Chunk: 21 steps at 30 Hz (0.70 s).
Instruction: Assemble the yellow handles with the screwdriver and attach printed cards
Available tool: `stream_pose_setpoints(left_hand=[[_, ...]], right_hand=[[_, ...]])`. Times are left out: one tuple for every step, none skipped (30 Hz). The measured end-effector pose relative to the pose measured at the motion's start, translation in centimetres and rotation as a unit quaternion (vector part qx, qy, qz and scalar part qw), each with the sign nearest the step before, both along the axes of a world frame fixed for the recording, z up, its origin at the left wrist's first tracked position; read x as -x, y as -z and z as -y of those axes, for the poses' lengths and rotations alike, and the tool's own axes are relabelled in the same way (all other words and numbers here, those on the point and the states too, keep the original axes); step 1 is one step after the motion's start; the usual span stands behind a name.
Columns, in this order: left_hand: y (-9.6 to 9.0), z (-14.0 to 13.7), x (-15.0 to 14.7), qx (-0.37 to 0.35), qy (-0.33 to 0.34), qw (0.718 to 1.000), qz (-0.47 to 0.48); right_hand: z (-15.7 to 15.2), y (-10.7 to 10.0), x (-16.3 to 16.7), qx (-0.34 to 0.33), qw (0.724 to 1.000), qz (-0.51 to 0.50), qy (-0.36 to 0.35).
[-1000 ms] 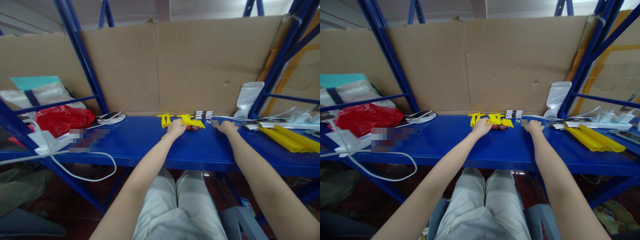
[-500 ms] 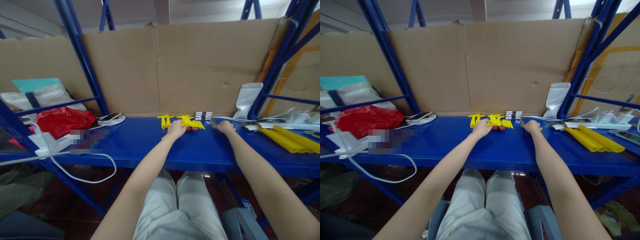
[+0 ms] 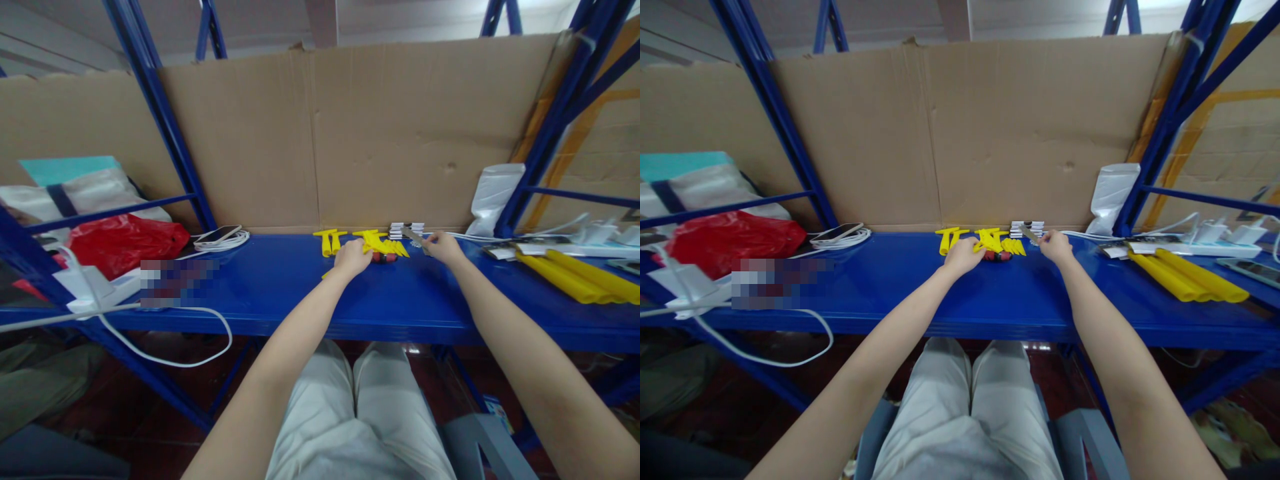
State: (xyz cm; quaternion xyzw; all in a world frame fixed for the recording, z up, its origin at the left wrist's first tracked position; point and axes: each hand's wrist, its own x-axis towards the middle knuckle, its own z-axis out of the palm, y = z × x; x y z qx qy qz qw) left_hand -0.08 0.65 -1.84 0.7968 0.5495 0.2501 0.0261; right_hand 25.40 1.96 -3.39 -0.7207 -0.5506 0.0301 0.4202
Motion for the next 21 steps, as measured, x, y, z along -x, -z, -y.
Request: stream_pose_setpoints(left_hand=[[0.0, 0.0, 0.0, 0.000, 0.000, 1.000, 0.000], [0.0, 0.0, 0.0, 0.000, 0.001, 1.000, -0.001], [0.0, 0.0, 0.0, -0.001, 0.002, 1.000, -0.002], [0.0, 0.0, 0.0, -0.002, 0.003, 1.000, -0.003], [0.1, -0.1, 0.0, -0.003, 0.004, 1.000, -0.004], [0.1, -0.1, 0.0, -0.004, 0.004, 1.000, -0.005], [0.1, -0.1, 0.0, -0.005, 0.005, 1.000, -0.005], [0.1, -0.1, 0.0, -0.005, 0.006, 1.000, -0.005], [0.1, -0.1, 0.0, -0.006, 0.006, 1.000, -0.005], [0.1, -0.1, 0.0, -0.006, 0.006, 1.000, -0.004], [0.1, -0.1, 0.0, -0.006, 0.006, 1.000, -0.004], [0.1, -0.2, 0.0, -0.007, 0.006, 1.000, -0.004], [0.1, -0.2, 0.0, -0.006, 0.005, 1.000, -0.004], [0.1, -0.2, 0.0, -0.006, 0.003, 1.000, -0.005], [0.1, -0.2, 0.0, -0.005, 0.002, 1.000, -0.005], [0.1, -0.2, 0.0, -0.004, 0.001, 1.000, -0.005], [0.0, -0.2, 0.0, -0.004, 0.000, 1.000, -0.004], [0.0, -0.2, 0.0, -0.005, 0.000, 1.000, -0.003], [0.0, -0.2, 0.0, -0.006, -0.001, 1.000, 0.000], [0.0, -0.2, 0.0, -0.008, -0.001, 1.000, 0.002], [0.0, -0.1, 0.1, -0.010, -0.002, 1.000, 0.005]], right_hand=[[0.0, -0.1, 0.4, -0.010, 1.000, -0.016, -0.020], [0.1, -0.2, 0.9, -0.023, 0.998, -0.032, -0.046], [0.2, -0.3, 1.4, -0.034, 0.996, -0.047, -0.075], [0.3, -0.5, 2.0, -0.048, 0.991, -0.061, -0.106], [0.5, -0.6, 2.6, -0.059, 0.986, -0.078, -0.134], [0.6, -0.8, 3.1, -0.064, 0.980, -0.099, -0.160], [0.7, -0.8, 3.7, -0.065, 0.973, -0.122, -0.182], [0.7, -0.9, 4.1, -0.060, 0.966, -0.147, -0.202], [0.8, -0.9, 4.5, -0.054, 0.959, -0.170, -0.219], [0.8, -0.8, 4.9, -0.047, 0.952, -0.191, -0.232], [0.9, -0.8, 5.2, -0.040, 0.946, -0.211, -0.242], [0.9, -0.8, 5.5, -0.032, 0.941, -0.227, -0.248], [1.0, -0.7, 5.8, -0.025, 0.937, -0.242, -0.252], [1.1, -0.7, 6.1, -0.017, 0.933, -0.254, -0.254], [1.2, -0.7, 6.3, -0.010, 0.931, -0.263, -0.254], [1.3, -0.7, 6.6, -0.005, 0.929, -0.270, -0.254], [1.4, -0.7, 6.9, -0.002, 0.928, -0.274, -0.253], [1.5, -0.7, 7.1, 0.000, 0.927, -0.278, -0.250], [1.7, -0.7, 7.4, 0.001, 0.927, -0.283, -0.245], [1.8, -0.8, 7.7, 0.001, 0.926, -0.291, -0.239], [1.9, -0.8, 7.9, 0.001, 0.925, -0.300, -0.234]])
